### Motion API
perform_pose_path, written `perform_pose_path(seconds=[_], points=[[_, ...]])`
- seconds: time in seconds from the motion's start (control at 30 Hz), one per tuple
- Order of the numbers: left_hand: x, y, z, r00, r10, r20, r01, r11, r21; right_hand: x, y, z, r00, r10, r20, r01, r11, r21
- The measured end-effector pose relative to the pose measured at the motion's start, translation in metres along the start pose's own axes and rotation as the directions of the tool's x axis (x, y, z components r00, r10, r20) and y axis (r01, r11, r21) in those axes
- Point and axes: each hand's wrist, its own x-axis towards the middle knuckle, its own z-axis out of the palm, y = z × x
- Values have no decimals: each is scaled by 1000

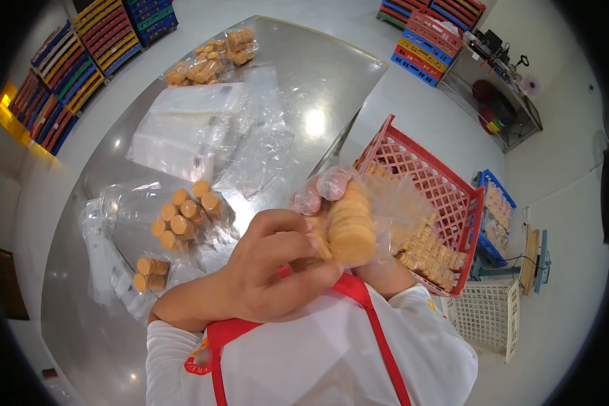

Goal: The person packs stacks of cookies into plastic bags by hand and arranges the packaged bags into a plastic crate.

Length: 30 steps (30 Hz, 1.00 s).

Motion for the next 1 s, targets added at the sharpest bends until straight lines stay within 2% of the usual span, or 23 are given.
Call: perform_pose_path(seconds=[0.13,0.37,0.43,0.47,0.53,0.57,0.6,0.63,0.67,0.73,0.8,0.83,0.93,0.97,1.0], points=[[-7,1,4,998,-12,-62,9,999,-53,0,-3,12,1000,19,-2,-19,1000,15],[-8,1,5,999,11,-48,-13,999,-52,-3,0,11,1000,-13,-15,13,1000,-5],[-8,0,5,999,27,-45,-29,998,-50,-3,-1,9,999,-10,36,10,1000,4],[-8,2,4,999,-46,-10,46,998,-38,-2,-1,6,996,-4,84,3,1000,18],[-4,8,-2,979,-194,54,195,981,-5,-6,-2,7,1000,-1,20,3,991,-136],[2,8,-8,938,-338,72,333,940,72,-13,-6,14,996,-16,-88,-11,954,-299],[3,3,-14,859,-504,92,506,863,8,-14,-7,20,981,-44,-189,-47,892,-449],[3,-2,-19,749,-654,110,661,749,-48,-11,-4,26,975,1,-220,-116,853,-509],[-7,-12,-20,675,-728,123,734,643,-217,-6,-1,30,967,48,-250,-186,805,-563],[-36,-31,-16,513,-839,183,772,357,-525,4,8,26,955,123,-271,-273,721,-637],[-73,-39,-13,415,-908,51,734,302,-608,15,26,-4,951,184,-247,-306,665,-681],[-88,-39,-16,354,-935,-15,708,278,-649,22,35,-22,922,276,-270,-384,585,-714],[-115,-31,-23,338,-933,-125,738,345,-580,39,63,-33,772,475,-422,-635,608,-477],[-136,-31,-28,302,-953,-39,775,268,-572,44,73,-33,732,502,-460,-680,578,-450],[-141,-25,-34,228,-972,-63,774,220,-593,47,85,-32,731,500,-465,-680,591,-433]])
